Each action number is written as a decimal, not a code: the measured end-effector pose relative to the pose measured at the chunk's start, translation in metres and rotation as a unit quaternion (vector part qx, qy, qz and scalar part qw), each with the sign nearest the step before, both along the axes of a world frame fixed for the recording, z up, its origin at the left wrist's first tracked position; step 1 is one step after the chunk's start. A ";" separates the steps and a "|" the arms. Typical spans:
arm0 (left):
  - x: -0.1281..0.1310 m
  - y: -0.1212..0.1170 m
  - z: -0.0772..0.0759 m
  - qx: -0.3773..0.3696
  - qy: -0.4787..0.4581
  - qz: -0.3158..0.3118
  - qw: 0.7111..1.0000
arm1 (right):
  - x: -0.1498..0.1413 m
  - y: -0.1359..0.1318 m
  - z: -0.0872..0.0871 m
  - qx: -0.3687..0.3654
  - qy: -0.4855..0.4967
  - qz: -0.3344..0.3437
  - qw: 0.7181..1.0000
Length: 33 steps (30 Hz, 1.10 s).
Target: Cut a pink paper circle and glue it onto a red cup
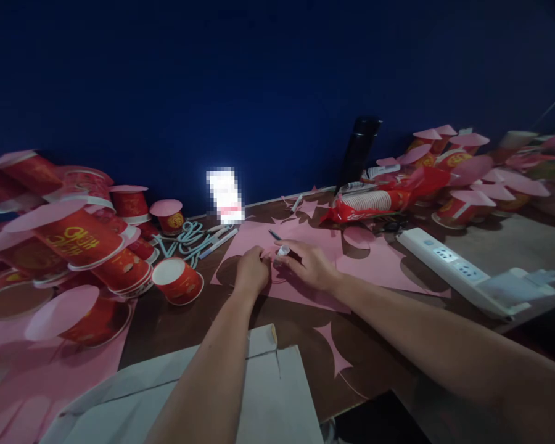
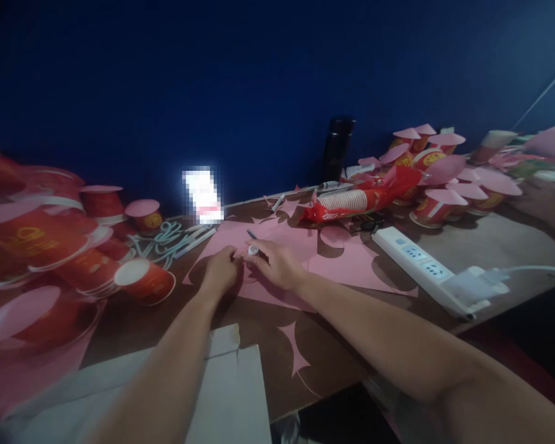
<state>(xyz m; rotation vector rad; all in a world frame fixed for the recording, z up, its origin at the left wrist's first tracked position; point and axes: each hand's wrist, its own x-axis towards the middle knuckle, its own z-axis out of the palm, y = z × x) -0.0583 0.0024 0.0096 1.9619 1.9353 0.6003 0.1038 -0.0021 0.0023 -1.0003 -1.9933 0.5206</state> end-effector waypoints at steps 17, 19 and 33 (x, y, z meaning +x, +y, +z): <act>-0.003 0.001 -0.003 -0.004 -0.050 -0.001 0.999 | -0.002 -0.007 0.013 0.027 -0.065 0.042 0.997; -0.003 0.002 -0.004 -0.001 -0.045 -0.002 0.999 | -0.002 -0.010 0.016 0.018 -0.068 0.047 0.996; -0.004 0.001 -0.004 0.007 -0.034 -0.012 0.999 | 0.002 -0.008 0.009 0.013 0.023 -0.025 0.999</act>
